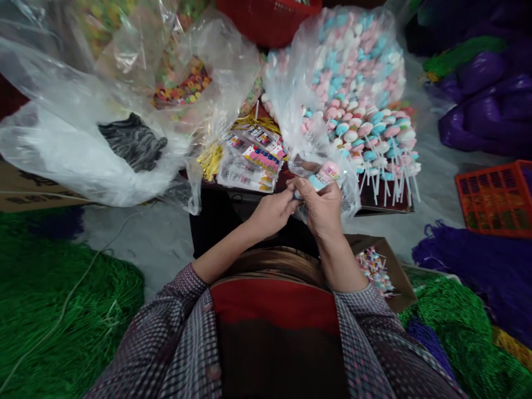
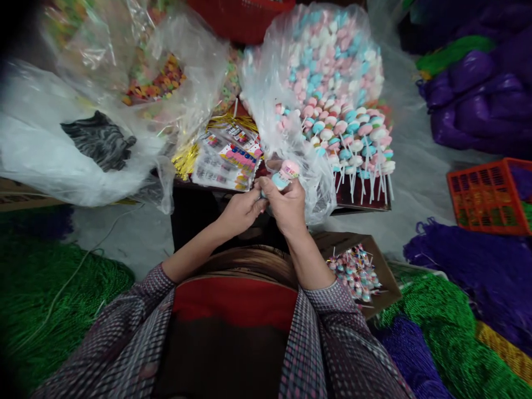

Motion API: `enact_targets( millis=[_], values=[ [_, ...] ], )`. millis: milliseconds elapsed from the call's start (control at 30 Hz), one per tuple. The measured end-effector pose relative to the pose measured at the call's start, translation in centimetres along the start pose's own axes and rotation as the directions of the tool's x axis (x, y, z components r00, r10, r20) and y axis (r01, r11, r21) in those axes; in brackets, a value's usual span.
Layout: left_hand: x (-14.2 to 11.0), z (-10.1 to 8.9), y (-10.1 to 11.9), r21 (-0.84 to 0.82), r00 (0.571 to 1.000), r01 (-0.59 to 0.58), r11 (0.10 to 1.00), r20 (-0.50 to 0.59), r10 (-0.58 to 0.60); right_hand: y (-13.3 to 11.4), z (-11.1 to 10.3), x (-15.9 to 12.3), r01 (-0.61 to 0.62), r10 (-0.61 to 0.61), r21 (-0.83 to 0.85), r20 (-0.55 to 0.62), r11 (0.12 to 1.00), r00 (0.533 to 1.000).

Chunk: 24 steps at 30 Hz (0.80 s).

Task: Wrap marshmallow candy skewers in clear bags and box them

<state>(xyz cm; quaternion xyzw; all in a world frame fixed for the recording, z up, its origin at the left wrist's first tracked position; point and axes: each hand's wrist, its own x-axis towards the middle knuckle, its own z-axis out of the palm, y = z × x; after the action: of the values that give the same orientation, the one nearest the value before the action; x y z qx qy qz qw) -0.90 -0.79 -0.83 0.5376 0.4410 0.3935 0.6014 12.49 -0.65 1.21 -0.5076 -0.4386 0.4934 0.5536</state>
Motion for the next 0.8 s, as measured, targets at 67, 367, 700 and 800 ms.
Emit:
enact_targets(
  millis=[67,367,700,800],
  values=[
    [-0.2,-0.1,0.0,-0.194,0.980,0.094,0.976,0.190,-0.056,-0.9,-0.8,0.0,-0.069,0.062,0.043,0.143,0.997,0.988],
    [0.1,-0.8,0.4,-0.091,0.997,-0.061,0.994,0.045,0.065,-1.5,0.1,1.4,0.033,-0.035,0.020,0.091,0.999,0.995],
    [0.5,-4.3,-0.6,-0.519,0.961,-0.059,0.853,-0.262,-0.093,-0.2,4.5,11.5,0.212,-0.114,-0.277,0.332,0.937,0.937],
    [0.4,-5.1,-0.5,-0.634,0.929,-0.057,0.771,-0.318,-0.192,1.4,6.4,15.8,0.351,-0.118,-0.665,0.369,0.659,0.922]
  ],
)
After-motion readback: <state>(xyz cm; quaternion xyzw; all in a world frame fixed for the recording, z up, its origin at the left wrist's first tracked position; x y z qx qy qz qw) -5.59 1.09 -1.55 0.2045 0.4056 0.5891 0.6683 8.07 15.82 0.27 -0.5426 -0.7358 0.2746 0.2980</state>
